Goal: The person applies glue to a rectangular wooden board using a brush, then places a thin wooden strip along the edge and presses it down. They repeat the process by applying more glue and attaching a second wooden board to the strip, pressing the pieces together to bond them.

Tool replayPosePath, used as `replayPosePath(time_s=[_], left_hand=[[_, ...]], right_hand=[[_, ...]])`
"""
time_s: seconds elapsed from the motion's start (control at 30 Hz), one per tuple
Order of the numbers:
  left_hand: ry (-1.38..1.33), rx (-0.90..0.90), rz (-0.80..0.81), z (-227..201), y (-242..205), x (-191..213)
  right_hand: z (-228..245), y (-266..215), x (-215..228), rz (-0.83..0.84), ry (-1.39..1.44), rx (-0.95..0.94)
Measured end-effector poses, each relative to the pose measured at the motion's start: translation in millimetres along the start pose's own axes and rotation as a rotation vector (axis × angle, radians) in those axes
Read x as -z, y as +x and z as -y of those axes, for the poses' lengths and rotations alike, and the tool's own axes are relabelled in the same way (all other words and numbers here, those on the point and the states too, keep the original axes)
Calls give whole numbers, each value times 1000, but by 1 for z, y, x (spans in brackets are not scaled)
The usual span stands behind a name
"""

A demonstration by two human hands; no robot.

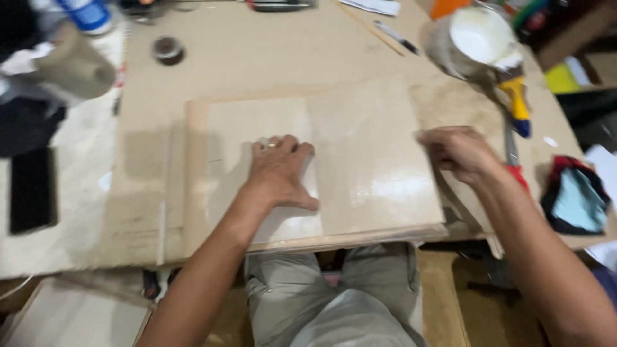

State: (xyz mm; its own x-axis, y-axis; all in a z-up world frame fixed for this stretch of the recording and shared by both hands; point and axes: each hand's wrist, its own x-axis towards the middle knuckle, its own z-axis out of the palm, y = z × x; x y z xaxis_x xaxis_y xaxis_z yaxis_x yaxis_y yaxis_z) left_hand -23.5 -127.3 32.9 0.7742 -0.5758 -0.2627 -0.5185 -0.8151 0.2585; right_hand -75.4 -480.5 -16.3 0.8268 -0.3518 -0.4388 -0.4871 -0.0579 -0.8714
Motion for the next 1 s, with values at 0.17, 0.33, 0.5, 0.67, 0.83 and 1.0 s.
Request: replayPosePath(time_s=[0.17,0.33,0.5,0.67,0.83,1.0], left_hand=[[88,31,145,-4,2,2],[69,-2,64,4,6,-8],[107,-43,94,4,5,-4],[82,-14,32,10,8,-11],[66,15,62,6,12,-12],[75,-30,-92,15,14,-30]], right_hand=[[95,-127,5,-338,-488,329],[-2,-87,112,-205,-389,646],[4,-113,72,-128,-418,209],[-57,-94,35,-359,-35,326],[-56,-102,27,-335,213,188],[-80,-76,24,-405,-252,428]])
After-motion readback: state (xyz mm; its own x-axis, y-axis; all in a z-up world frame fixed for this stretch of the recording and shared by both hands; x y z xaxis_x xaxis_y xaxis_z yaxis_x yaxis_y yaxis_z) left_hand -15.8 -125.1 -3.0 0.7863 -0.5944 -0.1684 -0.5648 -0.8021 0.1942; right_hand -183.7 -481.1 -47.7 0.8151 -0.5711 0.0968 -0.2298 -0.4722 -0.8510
